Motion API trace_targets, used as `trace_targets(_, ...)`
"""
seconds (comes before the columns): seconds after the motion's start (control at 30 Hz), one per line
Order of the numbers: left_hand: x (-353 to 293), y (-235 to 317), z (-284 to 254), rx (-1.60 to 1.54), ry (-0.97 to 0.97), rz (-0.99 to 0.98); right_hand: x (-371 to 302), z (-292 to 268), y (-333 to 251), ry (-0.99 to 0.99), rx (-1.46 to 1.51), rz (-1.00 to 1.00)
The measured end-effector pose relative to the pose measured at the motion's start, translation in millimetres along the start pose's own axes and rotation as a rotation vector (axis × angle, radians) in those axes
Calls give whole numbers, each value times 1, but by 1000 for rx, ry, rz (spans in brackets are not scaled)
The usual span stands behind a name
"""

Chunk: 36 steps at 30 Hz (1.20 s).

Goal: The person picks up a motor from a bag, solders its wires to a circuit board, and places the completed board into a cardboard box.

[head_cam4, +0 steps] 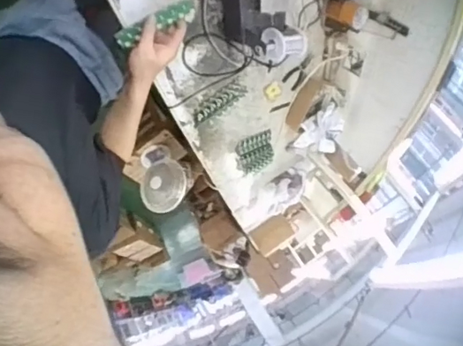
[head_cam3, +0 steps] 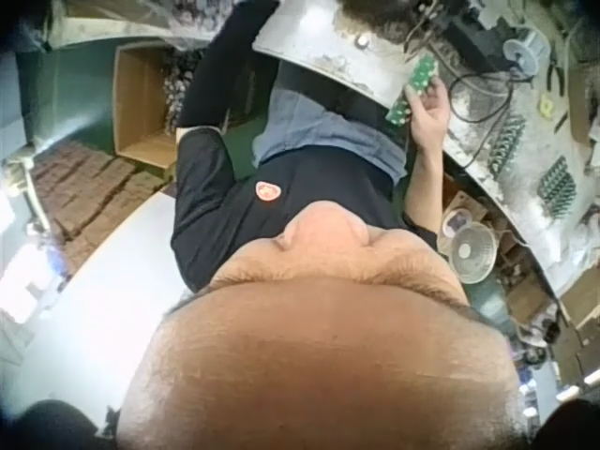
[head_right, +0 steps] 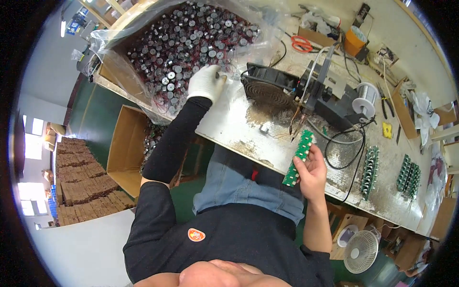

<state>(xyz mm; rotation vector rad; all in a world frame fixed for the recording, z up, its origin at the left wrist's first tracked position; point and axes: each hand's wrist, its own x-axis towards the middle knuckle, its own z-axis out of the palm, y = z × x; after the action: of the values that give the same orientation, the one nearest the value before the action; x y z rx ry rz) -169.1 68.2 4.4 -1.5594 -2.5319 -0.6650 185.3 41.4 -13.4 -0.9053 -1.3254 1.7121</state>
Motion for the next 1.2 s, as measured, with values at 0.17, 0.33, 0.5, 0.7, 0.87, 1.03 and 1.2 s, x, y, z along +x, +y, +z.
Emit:
trace_targets(0.17,18,10,13,116,-38,85,-2,0,2,-4,-27,-4)
trace_targets(0.33,13,6,4,-165,45,103,-5,-1,3,6,13,8)
trace_targets(0.5,-15,5,-30,-1062,-127,-323,-2,0,1,-2,18,6)
trace_targets(0.7,-71,14,-40,-1258,-44,-234,-2,-3,-8,0,-6,67)
trace_targets(0.87,-87,12,-27,-1066,-8,-130,-1,-4,-2,3,28,38)
trace_targets(1.03,-96,28,-22,-1002,-141,-121,-4,0,-5,18,10,59)
trace_targets(1.2,-121,55,-22,-1272,-384,-297,-4,-2,-6,-41,-1,97)
